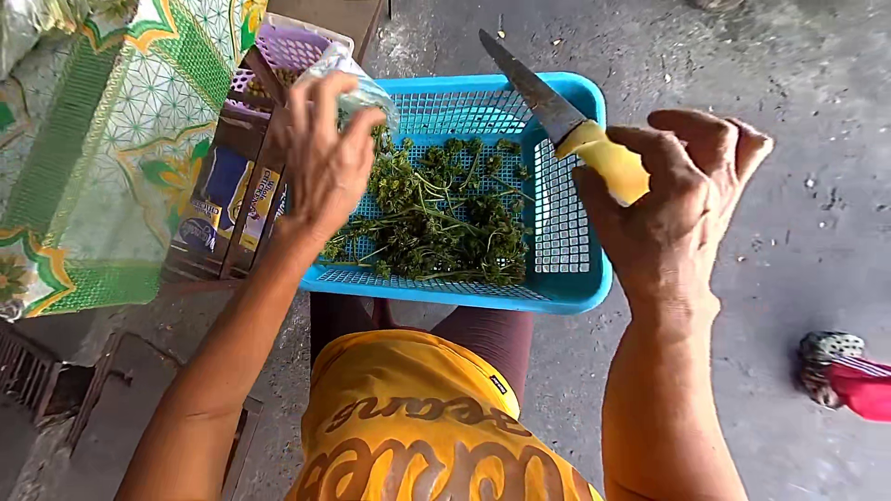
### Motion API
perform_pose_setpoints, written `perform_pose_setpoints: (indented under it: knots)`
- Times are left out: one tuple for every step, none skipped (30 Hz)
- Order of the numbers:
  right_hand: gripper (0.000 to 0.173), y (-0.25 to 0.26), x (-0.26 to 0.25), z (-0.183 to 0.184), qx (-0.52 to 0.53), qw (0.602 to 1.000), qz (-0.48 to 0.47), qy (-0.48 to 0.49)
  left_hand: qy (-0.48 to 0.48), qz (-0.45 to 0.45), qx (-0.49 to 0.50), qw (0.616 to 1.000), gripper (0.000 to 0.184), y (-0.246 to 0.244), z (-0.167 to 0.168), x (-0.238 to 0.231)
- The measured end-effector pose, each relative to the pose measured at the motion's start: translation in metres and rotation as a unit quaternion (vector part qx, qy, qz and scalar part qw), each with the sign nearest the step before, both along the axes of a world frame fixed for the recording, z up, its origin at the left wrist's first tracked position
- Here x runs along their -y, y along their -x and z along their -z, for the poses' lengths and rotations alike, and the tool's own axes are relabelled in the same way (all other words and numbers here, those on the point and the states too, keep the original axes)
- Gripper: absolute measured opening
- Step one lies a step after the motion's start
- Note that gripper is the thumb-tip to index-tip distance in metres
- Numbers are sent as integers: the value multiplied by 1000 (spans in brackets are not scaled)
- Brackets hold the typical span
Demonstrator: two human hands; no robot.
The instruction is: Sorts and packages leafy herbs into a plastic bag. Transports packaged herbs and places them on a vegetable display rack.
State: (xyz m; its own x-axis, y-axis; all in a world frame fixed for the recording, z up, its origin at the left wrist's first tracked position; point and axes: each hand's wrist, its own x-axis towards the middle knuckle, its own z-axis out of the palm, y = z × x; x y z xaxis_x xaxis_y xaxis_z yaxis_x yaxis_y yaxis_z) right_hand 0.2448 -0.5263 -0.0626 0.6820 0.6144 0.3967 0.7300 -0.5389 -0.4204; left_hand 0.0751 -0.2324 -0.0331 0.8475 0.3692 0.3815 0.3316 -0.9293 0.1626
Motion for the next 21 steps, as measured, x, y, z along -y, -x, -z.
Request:
perform_pose_setpoints:
  knots:
    - [42,5,-4,1,-7,1000,-12,2,-16,33,-51,998,21,-1,10,10]
    - [40,10,-8,1,-11,1000,-21,8,-26,58,-109,992,20,-4,22,15]
    - [38,14,-12,1,-15,999,-30,12,-32,68,-168,983,26,-8,34,16]
    - [37,17,-15,1,-16,999,-34,15,-39,74,-212,974,36,-13,46,13]
    - [37,20,-17,1,-15,999,-35,17,-48,78,-238,967,44,-16,55,8]
    - [37,22,-17,1,-15,999,-34,17,-50,82,-249,964,44,-19,61,3]
    - [36,23,-16,2,-15,999,-32,16,-44,85,-252,963,38,-22,64,-1]
    - [36,23,-14,3,-14,999,-28,13,-33,88,-248,964,29,-25,63,-3]
    - [36,23,-12,5,-14,1000,-24,11,-20,94,-240,966,21,-27,60,-4]
    - [35,23,-9,6,-13,1000,-21,10,-6,102,-228,968,18,-27,56,-5]
    - [35,22,-6,7,-10,1000,-18,9,6,112,-210,971,17,-27,53,-5]
    - [34,22,-5,7,-11,1000,-14,8,17,119,-195,973,16,-27,48,-5]
    - [34,22,-4,7,-13,1000,-9,4,26,125,-185,974,16,-27,40,-4]
    - [33,23,-3,6,-15,1000,-5,0,33,128,-181,975,16,-26,30,-2]
    - [33,24,-3,5,-17,1000,-3,-3,34,128,-177,975,16,-26,18,1]
    - [33,25,-2,5,-19,1000,-3,-5,32,126,-166,977,16,-26,5,4]
    - [33,26,-2,5,-20,1000,-4,-8,29,123,-155,980,17,-25,-8,7]
    - [33,26,-1,5,-17,1000,-5,-11,24,120,-137,983,18,-24,-20,10]
    - [32,26,0,5,-15,1000,-6,-15,14,116,-107,987,19,-23,-31,13]
    - [32,25,0,5,-13,1000,-7,-20,-1,111,-62,992,19,-22,-39,17]
    - [32,23,0,5,-11,1000,-8,-24,-25,101,-10,995,19,-21,-47,20]
